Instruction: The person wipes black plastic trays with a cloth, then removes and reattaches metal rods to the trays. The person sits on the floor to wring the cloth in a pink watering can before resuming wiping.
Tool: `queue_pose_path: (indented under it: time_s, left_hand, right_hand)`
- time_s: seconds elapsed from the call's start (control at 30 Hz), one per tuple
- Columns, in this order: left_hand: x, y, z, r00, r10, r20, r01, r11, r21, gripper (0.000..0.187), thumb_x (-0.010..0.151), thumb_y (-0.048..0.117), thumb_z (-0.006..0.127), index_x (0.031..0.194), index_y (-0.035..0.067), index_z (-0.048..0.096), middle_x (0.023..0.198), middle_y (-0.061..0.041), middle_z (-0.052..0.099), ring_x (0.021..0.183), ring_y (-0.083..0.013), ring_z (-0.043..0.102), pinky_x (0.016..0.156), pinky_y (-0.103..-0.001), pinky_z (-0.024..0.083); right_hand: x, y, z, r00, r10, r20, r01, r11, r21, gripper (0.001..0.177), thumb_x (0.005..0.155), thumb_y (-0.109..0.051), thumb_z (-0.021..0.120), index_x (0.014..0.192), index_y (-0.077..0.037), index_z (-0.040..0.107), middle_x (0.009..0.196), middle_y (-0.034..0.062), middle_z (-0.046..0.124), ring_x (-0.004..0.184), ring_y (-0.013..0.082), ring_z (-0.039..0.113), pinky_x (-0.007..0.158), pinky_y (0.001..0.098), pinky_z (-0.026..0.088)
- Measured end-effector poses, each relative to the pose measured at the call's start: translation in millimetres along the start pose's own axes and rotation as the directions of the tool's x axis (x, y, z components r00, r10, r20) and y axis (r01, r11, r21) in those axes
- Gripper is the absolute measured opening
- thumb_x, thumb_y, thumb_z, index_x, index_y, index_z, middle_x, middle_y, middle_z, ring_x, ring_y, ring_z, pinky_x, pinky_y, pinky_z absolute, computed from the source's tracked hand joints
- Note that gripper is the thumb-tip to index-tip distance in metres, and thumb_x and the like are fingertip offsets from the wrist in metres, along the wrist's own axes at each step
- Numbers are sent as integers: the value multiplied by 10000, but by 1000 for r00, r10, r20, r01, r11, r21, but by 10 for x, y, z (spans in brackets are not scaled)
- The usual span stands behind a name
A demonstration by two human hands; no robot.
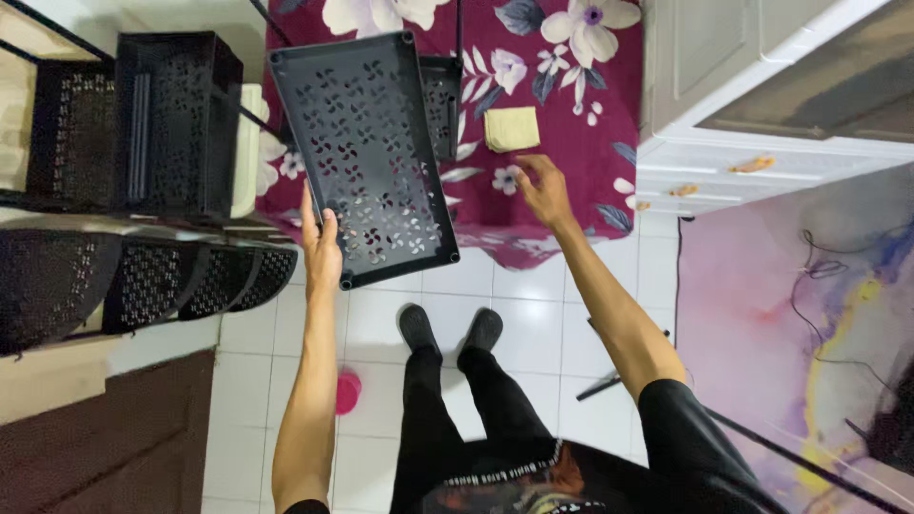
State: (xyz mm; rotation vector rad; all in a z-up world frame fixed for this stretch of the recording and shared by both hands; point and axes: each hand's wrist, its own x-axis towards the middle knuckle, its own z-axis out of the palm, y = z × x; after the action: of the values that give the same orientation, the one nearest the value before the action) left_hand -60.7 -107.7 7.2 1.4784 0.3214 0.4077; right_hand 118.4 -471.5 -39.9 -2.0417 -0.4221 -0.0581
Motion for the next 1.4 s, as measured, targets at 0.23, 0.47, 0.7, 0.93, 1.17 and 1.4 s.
queue_pose_path:
  time_s: [0.23, 0.47, 0.7, 0.93, 1.17, 1.4]
  left_hand:
    - [510, -356, 44, 999, 31, 12, -33, 987, 160, 556, 1108, 230, 472, 1634, 158, 306, 1619, -89, 458, 1426, -203, 480, 1177, -352, 359]
    - [709, -635, 56, 986, -163, -32, 164, 985, 44, 601, 1068, 265, 497, 1634, 177, 317, 1509, -121, 518, 1135, -206, 560, 981, -384, 454]
    - [716, -731, 43, 1000, 10, 21, -11, 996, 83, 575, 1113, 255, 489, 1637, 130, 288, 1625, -103, 436, 1426, -194, 476, 1180, -344, 380]
    - [546, -416, 1, 999, -35, 27, 33, 995, 91, 573, 1109, 261, 467, 1637, 135, 285, 1667, -85, 377, 1474, -201, 417, 1201, -350, 342]
    - [240, -18, -95, 998, 22, 58, -20, 1000, -23, 614, 1112, 275, 491, 1642, 83, 246, 1697, -101, 320, 1523, -221, 357, 1231, -355, 297]
    - [-201, 525, -118, 997, 78, 19, -79, 997, 21, 603, 1123, 274, 490, 1643, 75, 260, 1721, -144, 258, 1578, -250, 267, 1269, -372, 248]
  right_hand:
    - [527, 682, 230, 1000, -23, 20, 28, 961, -275, 393, 944, -208, 698, 1304, -60, 647, 1420, 169, 582, 1332, 355, 499, 1093, 507, 407]
    - [1135, 1120, 466, 981, -176, 77, 190, 841, -507, 589, 880, -109, 667, 1462, -80, 580, 1571, 205, 444, 1460, 437, 327, 1089, 687, 250]
    - [1233, 935, 338, 988, 43, 151, 48, 835, -548, 347, 860, -137, 698, 1200, -74, 722, 1245, 175, 616, 1214, 369, 532, 1021, 592, 423]
    - [625, 131, 316, 977, 204, 60, -207, 977, 57, 222, 899, -118, 786, 1081, 1, 743, 912, 127, 728, 746, 211, 670, 628, 360, 539]
    - [-290, -1038, 543, 794, 605, 68, -372, 393, 841, 250, 879, -48, 740, 1102, -18, 632, 1000, 121, 670, 863, 233, 680, 702, 372, 588]
    - [-677, -2073, 597, 891, 455, 5, -123, 230, 965, 379, 903, 51, 623, 1233, -71, 480, 1250, 132, 573, 1204, 264, 581, 1069, 430, 515]
